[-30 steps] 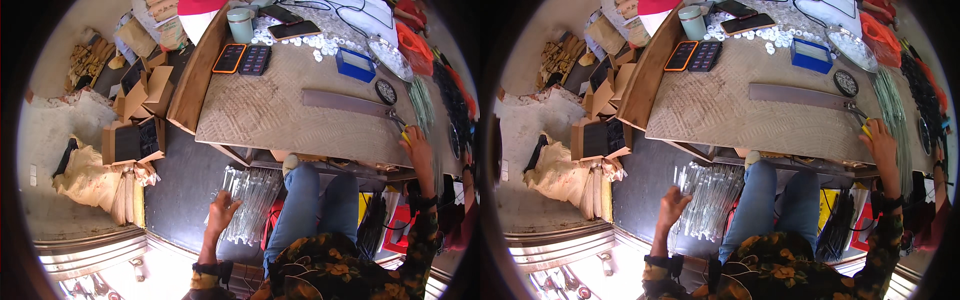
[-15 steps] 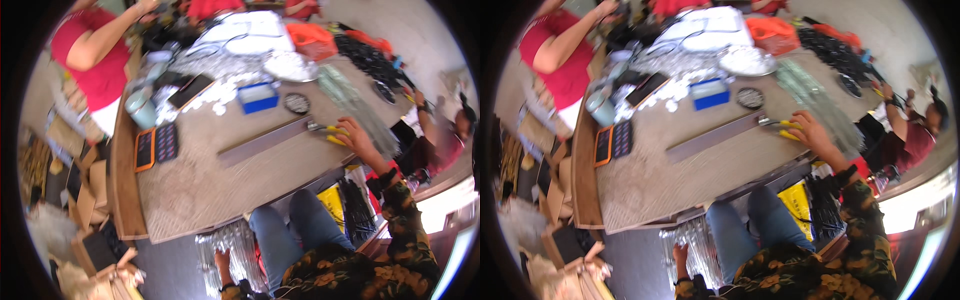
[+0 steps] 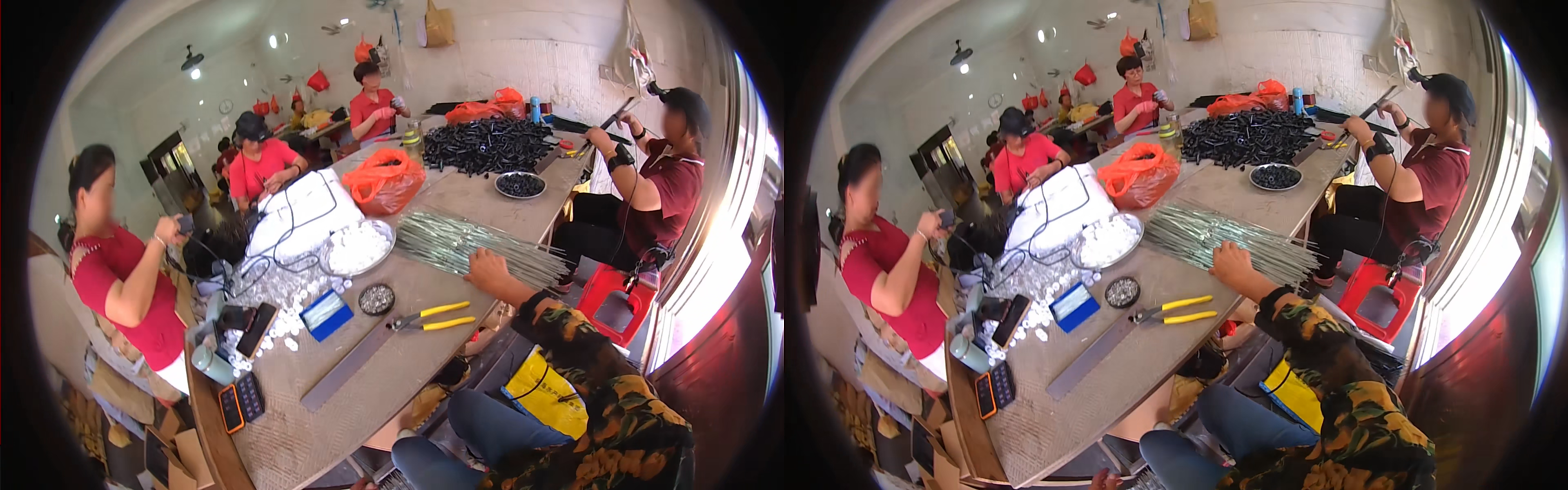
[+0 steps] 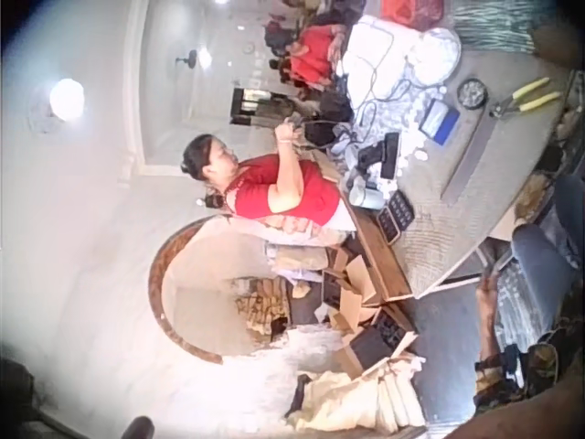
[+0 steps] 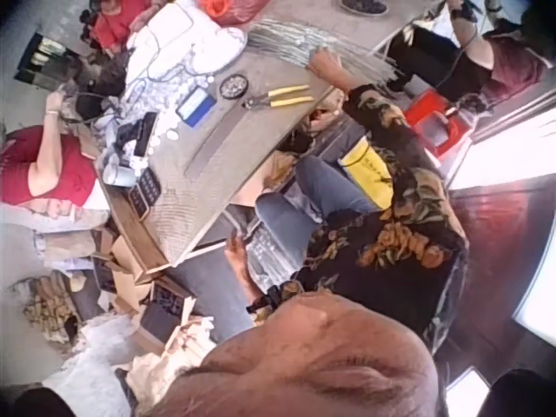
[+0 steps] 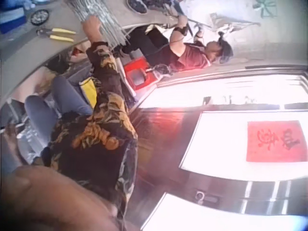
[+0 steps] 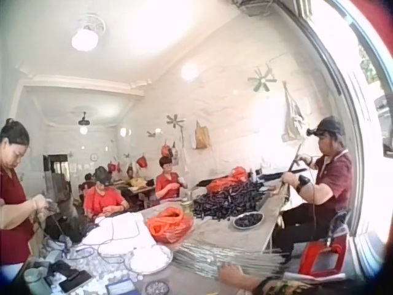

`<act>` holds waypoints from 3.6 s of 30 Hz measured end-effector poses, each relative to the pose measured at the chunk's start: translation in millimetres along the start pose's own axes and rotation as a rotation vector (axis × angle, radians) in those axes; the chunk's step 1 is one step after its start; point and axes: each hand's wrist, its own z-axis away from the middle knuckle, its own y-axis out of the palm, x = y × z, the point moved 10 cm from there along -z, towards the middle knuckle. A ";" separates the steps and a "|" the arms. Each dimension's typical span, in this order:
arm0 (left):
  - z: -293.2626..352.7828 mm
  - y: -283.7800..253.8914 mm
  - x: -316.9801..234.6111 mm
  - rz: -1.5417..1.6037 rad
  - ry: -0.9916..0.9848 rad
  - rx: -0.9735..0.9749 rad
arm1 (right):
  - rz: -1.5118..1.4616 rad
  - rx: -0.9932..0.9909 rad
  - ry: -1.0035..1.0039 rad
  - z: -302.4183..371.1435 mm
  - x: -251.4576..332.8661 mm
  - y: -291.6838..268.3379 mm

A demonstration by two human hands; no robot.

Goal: The person assembles umbrella components by inserting metal ribs into a plastic center hub and then using pliers to secure the rib in place.

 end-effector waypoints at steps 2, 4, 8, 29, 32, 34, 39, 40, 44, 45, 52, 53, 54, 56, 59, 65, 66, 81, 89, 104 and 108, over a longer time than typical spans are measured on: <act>-7.0 22.6 -8.0 0.106 -0.019 0.077 | -0.032 0.091 0.022 -13.7 0.6 4.6; -13.4 54.1 -39.6 0.181 0.072 0.194 | -0.057 0.190 0.040 -22.1 0.0 11.2; -14.3 109.5 -99.5 0.116 0.177 0.297 | -0.173 0.209 0.122 -30.0 -12.0 3.5; -30.3 210.7 -305.0 0.491 0.273 0.662 | -0.420 -0.348 -0.089 27.0 26.9 -179.1; -51.6 180.1 -363.2 0.678 0.501 0.399 | -0.387 -0.404 -0.363 66.3 92.2 -207.9; -70.7 163.9 -373.5 0.796 0.446 0.335 | -0.390 -0.428 -0.519 87.4 128.1 -221.5; -82.0 107.4 -362.0 1.013 0.383 0.217 | -0.521 -0.370 -0.519 112.4 172.4 -213.3; -75.7 104.7 -354.7 0.914 0.316 0.191 | -0.657 -0.319 -0.486 110.8 175.1 -199.1; -68.6 93.1 -335.1 0.765 0.208 0.161 | -0.740 -0.279 -0.514 117.8 190.9 -185.4; -70.8 90.5 -331.7 0.708 0.202 0.165 | -0.692 -0.285 -0.542 120.5 196.7 -188.1; -89.1 50.7 -323.5 1.019 0.400 -0.097 | -1.359 0.295 -0.396 130.6 207.1 -137.1; -86.5 57.0 -329.7 1.070 0.353 -0.039 | -1.358 0.291 -0.393 133.6 204.5 -130.5; -84.2 62.4 -332.0 1.118 0.301 0.018 | -1.610 0.537 -0.404 145.1 217.5 -118.8; -81.7 66.2 -332.6 1.077 0.259 0.097 | -1.826 0.817 -0.385 161.3 231.5 -111.7; -82.6 61.9 -336.9 0.987 0.242 0.192 | -1.763 0.842 -0.445 160.8 231.7 -115.7; -57.8 65.9 -348.2 0.955 0.349 0.456 | -1.834 0.983 -0.422 201.0 227.6 -106.0; -53.0 68.2 -346.1 0.948 0.346 0.504 | -1.820 0.935 -0.445 199.8 229.2 -110.1; -39.4 86.7 -328.1 0.826 0.217 0.549 | -1.767 0.577 -0.400 164.5 218.9 -135.0; -38.2 88.8 -329.3 0.845 0.207 0.555 | -1.555 0.392 -0.519 158.0 205.0 -141.6; -39.7 90.2 -329.9 0.970 0.146 0.414 | -2.005 0.893 -0.332 178.9 216.5 -126.1; -43.2 90.8 -321.3 0.888 0.120 0.283 | -1.859 0.798 -0.357 179.1 215.3 -121.7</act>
